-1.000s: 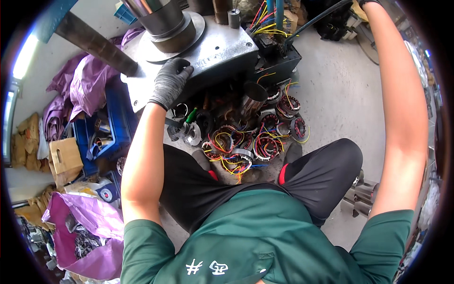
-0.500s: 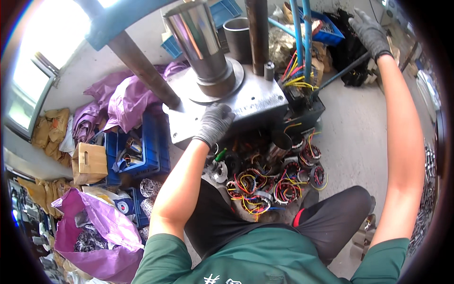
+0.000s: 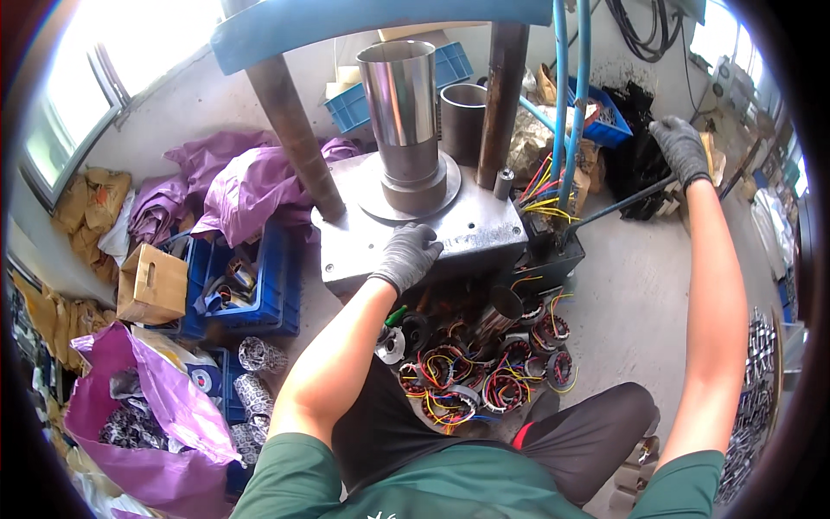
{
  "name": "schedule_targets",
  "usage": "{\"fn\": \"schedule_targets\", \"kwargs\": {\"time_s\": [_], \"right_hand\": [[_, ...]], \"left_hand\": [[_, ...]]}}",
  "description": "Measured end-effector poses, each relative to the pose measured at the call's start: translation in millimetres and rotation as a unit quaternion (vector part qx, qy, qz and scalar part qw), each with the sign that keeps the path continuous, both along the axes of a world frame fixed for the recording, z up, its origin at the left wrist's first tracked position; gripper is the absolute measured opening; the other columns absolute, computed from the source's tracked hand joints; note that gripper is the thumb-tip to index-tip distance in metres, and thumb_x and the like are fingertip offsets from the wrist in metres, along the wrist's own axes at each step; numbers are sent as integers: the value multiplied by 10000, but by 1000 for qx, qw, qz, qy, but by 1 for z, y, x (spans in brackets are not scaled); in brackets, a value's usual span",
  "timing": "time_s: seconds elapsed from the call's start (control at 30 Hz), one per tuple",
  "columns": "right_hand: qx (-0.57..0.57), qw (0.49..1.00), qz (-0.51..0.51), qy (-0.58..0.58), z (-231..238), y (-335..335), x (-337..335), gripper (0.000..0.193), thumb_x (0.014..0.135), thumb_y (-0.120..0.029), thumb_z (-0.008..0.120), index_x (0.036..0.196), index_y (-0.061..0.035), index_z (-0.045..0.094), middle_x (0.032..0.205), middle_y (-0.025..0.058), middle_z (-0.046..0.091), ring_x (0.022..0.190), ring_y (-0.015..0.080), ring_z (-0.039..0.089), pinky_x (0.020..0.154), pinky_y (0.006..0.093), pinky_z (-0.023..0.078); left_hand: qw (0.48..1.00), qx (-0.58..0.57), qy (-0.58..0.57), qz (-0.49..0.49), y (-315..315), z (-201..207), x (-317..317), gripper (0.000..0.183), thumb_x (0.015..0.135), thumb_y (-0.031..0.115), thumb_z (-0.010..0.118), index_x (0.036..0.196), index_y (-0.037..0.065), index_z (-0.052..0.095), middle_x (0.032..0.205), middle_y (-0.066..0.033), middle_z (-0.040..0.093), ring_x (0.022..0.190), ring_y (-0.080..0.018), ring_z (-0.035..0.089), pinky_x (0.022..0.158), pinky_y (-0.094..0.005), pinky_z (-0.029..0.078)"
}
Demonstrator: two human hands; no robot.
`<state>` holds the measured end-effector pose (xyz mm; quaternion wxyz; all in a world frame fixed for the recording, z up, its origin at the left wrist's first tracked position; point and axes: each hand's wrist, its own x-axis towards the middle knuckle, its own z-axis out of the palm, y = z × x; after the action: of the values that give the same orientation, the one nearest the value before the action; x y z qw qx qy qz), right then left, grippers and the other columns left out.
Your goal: The person loads motor stators and cylindrical metal casings onto a press machine, presses the casings onto the stators, and places the assembled stator housings on the floor.
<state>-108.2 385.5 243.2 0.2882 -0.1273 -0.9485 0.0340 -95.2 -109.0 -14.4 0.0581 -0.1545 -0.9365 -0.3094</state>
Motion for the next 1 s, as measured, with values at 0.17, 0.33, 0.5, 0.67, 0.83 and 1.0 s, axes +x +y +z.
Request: {"fn": "schedule_targets", "kwargs": {"time_s": [0.17, 0.33, 0.5, 0.67, 0.83, 1.0], "right_hand": [[-6, 999, 46, 16, -11, 10, 18, 427, 975, -416, 642, 1130, -25, 715, 1162, 237, 702, 1118, 398, 656, 954, 445, 506], [-66, 987, 119, 89, -38, 7, 93, 341, 990, -306, 658, 1139, -1, 699, 1056, 208, 716, 995, 370, 694, 885, 419, 541], [9, 981, 192, -11, -88, 1, 181, 288, 903, -226, 747, 1092, -16, 696, 996, 158, 712, 949, 343, 691, 897, 410, 546], [197, 934, 287, -79, -43, -117, 162, 322, 813, -189, 764, 1094, -62, 672, 1079, 145, 678, 1084, 363, 620, 1049, 492, 428], [184, 866, 455, 98, -4, -265, 71, 337, 830, -104, 763, 1142, -68, 640, 1077, 147, 669, 993, 369, 638, 945, 476, 483], [155, 850, 442, 242, 8, -358, -39, 333, 927, -280, 696, 1214, -118, 652, 1181, 137, 683, 1095, 366, 643, 993, 473, 491]], "left_hand": [[992, 122, 10, 40, 19, 5, 4, 335, 920, 263, 746, 1121, -1, 704, 1057, -217, 732, 1019, -339, 709, 911, -410, 553], [882, 457, -117, 18, 63, 20, 10, 225, 981, 175, 712, 1139, 16, 697, 1000, -51, 700, 946, -150, 622, 905, -329, 512], [820, 552, -151, 17, 87, 9, 2, 240, 971, 263, 714, 1081, 51, 728, 869, -27, 690, 792, -122, 588, 749, -301, 484], [792, 581, -184, 15, 104, 6, -3, 282, 995, 303, 681, 1079, 35, 717, 899, -36, 698, 818, -130, 612, 777, -302, 487], [728, 643, -238, 8, 117, -11, -15, 332, 1021, 358, 635, 1114, 44, 691, 973, -36, 709, 833, -142, 610, 783, -310, 480], [690, 686, -231, -7, 113, -6, -21, 427, 1025, 456, 606, 1194, 67, 657, 1061, -58, 714, 910, -167, 656, 831, -340, 489]]}}
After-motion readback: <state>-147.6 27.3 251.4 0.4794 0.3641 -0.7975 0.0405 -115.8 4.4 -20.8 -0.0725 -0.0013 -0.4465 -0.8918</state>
